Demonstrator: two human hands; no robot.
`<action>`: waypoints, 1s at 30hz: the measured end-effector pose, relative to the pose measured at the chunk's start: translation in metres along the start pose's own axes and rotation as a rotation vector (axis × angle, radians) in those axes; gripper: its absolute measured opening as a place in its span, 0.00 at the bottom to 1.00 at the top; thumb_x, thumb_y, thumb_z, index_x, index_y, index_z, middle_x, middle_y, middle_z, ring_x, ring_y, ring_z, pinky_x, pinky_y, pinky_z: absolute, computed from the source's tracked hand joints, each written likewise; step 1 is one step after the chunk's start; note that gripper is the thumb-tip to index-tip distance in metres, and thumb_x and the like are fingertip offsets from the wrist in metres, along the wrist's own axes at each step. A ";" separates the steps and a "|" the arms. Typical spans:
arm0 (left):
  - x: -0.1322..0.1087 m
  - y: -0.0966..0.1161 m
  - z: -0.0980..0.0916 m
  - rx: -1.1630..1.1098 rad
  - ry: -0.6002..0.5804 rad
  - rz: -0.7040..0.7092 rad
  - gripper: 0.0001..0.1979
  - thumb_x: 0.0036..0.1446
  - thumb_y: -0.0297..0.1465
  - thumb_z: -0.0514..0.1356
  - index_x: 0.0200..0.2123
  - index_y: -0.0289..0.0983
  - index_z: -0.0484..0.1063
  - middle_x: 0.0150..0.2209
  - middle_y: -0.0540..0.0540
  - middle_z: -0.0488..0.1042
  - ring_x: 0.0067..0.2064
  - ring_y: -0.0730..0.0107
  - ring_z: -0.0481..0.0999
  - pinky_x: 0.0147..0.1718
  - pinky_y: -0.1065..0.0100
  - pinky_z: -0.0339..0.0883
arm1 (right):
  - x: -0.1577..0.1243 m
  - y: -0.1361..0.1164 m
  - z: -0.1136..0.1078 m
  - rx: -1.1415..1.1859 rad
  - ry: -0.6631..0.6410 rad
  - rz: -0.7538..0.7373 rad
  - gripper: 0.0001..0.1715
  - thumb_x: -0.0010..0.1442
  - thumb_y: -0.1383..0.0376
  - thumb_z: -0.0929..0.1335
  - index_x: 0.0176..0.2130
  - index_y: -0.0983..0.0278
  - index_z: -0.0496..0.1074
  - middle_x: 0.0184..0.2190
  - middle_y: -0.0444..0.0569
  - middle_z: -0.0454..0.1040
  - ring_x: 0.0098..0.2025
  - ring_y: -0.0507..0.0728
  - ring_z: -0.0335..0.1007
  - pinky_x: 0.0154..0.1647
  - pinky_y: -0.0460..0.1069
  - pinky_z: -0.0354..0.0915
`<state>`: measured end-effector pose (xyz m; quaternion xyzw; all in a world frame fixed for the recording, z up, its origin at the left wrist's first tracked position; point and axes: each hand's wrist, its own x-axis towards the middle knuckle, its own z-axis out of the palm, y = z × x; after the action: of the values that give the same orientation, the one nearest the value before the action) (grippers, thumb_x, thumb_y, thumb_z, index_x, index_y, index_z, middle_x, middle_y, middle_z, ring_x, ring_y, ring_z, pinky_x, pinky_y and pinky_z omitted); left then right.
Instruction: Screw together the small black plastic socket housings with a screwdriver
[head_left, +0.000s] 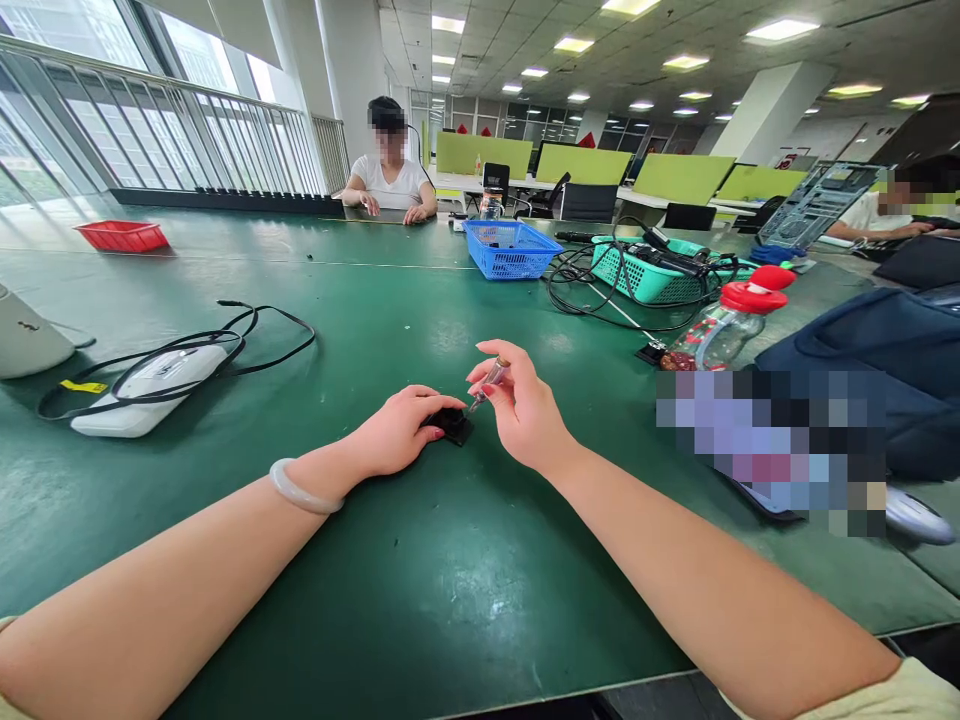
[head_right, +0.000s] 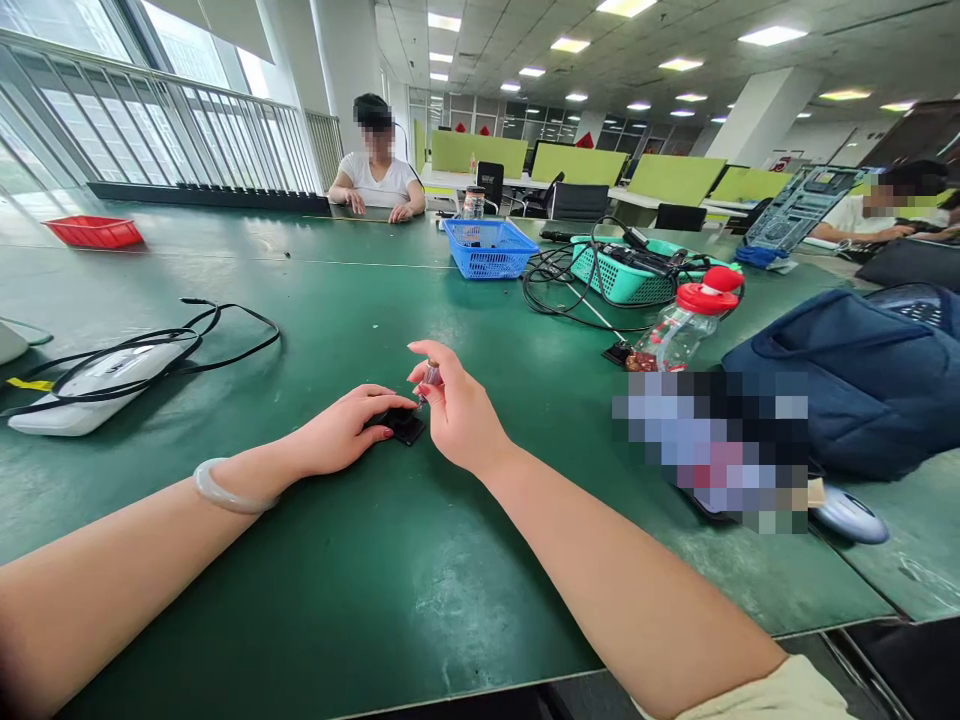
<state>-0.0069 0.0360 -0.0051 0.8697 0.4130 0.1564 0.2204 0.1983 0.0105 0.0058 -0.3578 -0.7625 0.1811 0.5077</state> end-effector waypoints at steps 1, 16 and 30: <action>0.000 0.000 0.000 -0.002 0.000 0.005 0.23 0.59 0.29 0.54 0.58 0.45 0.66 0.54 0.44 0.71 0.60 0.59 0.63 0.63 0.50 0.58 | 0.001 0.000 0.000 0.001 -0.007 0.006 0.22 0.65 0.71 0.59 0.56 0.55 0.58 0.38 0.45 0.73 0.35 0.51 0.73 0.42 0.52 0.73; 0.001 -0.002 -0.002 0.004 0.017 0.044 0.25 0.57 0.34 0.57 0.59 0.46 0.63 0.52 0.45 0.72 0.57 0.57 0.68 0.59 0.52 0.63 | 0.005 -0.001 -0.002 -0.048 0.172 0.049 0.20 0.59 0.64 0.69 0.50 0.55 0.64 0.38 0.43 0.72 0.31 0.50 0.71 0.38 0.49 0.73; 0.000 0.006 -0.004 0.033 0.091 -0.095 0.31 0.49 0.42 0.67 0.57 0.47 0.66 0.45 0.48 0.78 0.53 0.55 0.67 0.55 0.52 0.64 | 0.003 -0.004 -0.001 -0.068 0.071 0.033 0.20 0.64 0.68 0.63 0.55 0.55 0.61 0.37 0.44 0.72 0.33 0.51 0.71 0.39 0.51 0.72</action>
<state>-0.0049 0.0339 0.0009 0.8446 0.4661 0.1783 0.1939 0.1972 0.0101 0.0112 -0.3937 -0.7436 0.1507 0.5190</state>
